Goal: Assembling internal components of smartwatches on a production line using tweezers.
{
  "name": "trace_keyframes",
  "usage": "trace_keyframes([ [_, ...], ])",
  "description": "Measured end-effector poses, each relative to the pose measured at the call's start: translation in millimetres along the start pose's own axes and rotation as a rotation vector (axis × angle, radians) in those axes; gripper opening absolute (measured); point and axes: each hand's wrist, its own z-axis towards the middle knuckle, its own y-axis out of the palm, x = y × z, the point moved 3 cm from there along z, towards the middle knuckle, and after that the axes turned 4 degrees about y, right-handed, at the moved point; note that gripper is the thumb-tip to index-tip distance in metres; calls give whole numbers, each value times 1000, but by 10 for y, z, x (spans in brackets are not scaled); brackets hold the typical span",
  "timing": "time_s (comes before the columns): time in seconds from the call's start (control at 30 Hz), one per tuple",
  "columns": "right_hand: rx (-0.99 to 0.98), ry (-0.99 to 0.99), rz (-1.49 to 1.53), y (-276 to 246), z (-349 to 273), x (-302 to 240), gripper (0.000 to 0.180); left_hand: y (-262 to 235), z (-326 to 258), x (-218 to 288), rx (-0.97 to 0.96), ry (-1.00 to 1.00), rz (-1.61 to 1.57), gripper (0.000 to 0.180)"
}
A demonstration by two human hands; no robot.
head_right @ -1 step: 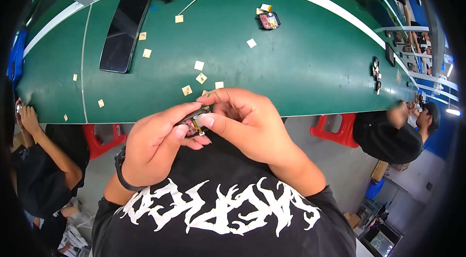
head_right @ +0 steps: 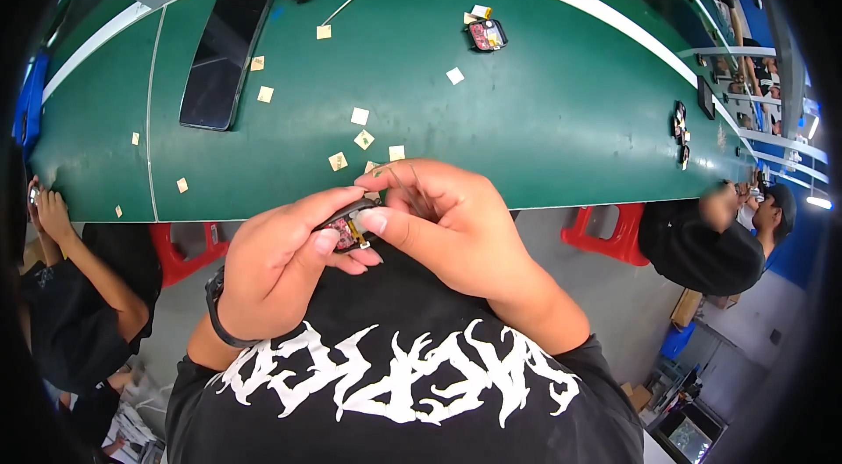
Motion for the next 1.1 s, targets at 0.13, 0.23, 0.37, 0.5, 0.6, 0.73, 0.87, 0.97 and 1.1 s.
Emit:
trace_keyframes([
  [0.13,-14,-86,-61,20,-39,6,28,15,-44,67,-6,72,26,37],
  [0.23,-34,-88,-54,34,-37,38,28,14,-82,43,6,78,9,37],
  [0.37,-33,-57,-37,73,-33,63,27,-7,-104,49,-18,34,20,37],
  [0.5,-29,-79,-55,84,-48,40,27,14,-111,96,7,26,20,37],
  [0.6,-42,-64,-83,90,-65,-38,29,12,-97,141,-18,7,23,37],
  [0.73,-105,-57,18,74,-63,-84,29,52,-83,168,9,-106,-225,38],
  [0.87,-89,28,171,79,-145,-94,29,37,-61,185,87,-271,-390,37],
  [0.97,-125,105,258,90,-191,-80,29,27,-41,141,149,-311,-398,27],
  [1.1,-143,112,247,105,-185,-37,29,39,-49,100,154,-305,-426,28],
])
